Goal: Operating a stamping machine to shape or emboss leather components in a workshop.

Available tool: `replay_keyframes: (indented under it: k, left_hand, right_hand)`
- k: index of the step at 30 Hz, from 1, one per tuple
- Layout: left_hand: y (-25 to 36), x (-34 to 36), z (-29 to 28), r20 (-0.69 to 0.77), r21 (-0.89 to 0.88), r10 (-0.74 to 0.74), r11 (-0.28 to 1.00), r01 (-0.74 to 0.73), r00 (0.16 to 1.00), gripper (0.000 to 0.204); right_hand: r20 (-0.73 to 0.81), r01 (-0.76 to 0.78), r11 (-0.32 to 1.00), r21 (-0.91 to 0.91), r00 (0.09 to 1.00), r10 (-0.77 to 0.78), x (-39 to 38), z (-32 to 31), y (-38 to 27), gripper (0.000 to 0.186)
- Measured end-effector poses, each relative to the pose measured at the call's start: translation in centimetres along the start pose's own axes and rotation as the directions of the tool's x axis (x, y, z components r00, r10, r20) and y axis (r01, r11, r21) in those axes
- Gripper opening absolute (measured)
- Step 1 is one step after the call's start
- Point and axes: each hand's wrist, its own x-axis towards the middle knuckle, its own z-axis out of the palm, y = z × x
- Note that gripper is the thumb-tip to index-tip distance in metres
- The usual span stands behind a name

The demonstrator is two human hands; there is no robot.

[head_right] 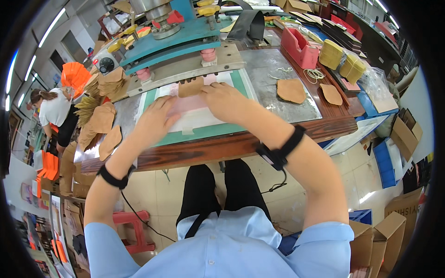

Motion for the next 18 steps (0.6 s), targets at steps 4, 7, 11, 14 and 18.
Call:
replay_keyframes:
  k: [4, 7, 11, 14, 18]
  left_hand:
    - [8.2, -5.6, -3.6, 0.060, -0.458, 0.113, 0.886, -0.073, 0.992, 0.018]
    - [12.2, -11.4, -3.1, 0.595, -0.718, 0.268, 0.601, 0.352, 0.757, 0.024]
    - [10.4, -15.7, 5.3, 0.660, -0.667, 0.271, 0.640, 0.381, 0.701, 0.033]
    - [5.6, -16.0, 12.2, 0.720, -0.692, -0.104, -0.164, 0.703, 0.686, 0.034]
    - [3.4, -12.5, 13.4, 0.561, -0.698, -0.503, -0.714, 0.049, 0.657, 0.033]
  right_hand:
    - [-0.031, 0.125, 0.887, 0.444, 0.992, -0.124, -7.5, -3.4, -5.7, 0.032]
    - [0.500, -0.285, 0.527, 0.801, 0.801, -0.328, -13.8, -3.4, -7.9, 0.029]
    - [0.748, -0.637, 0.404, 0.656, 0.621, -0.235, -19.4, 4.4, -5.3, 0.029]
    - [0.633, -0.613, -0.162, 0.773, 0.735, 0.242, -19.2, 9.3, -2.3, 0.034]
    - [0.384, 0.260, -0.606, 0.752, 0.574, 0.723, -16.7, 15.3, 1.2, 0.043]
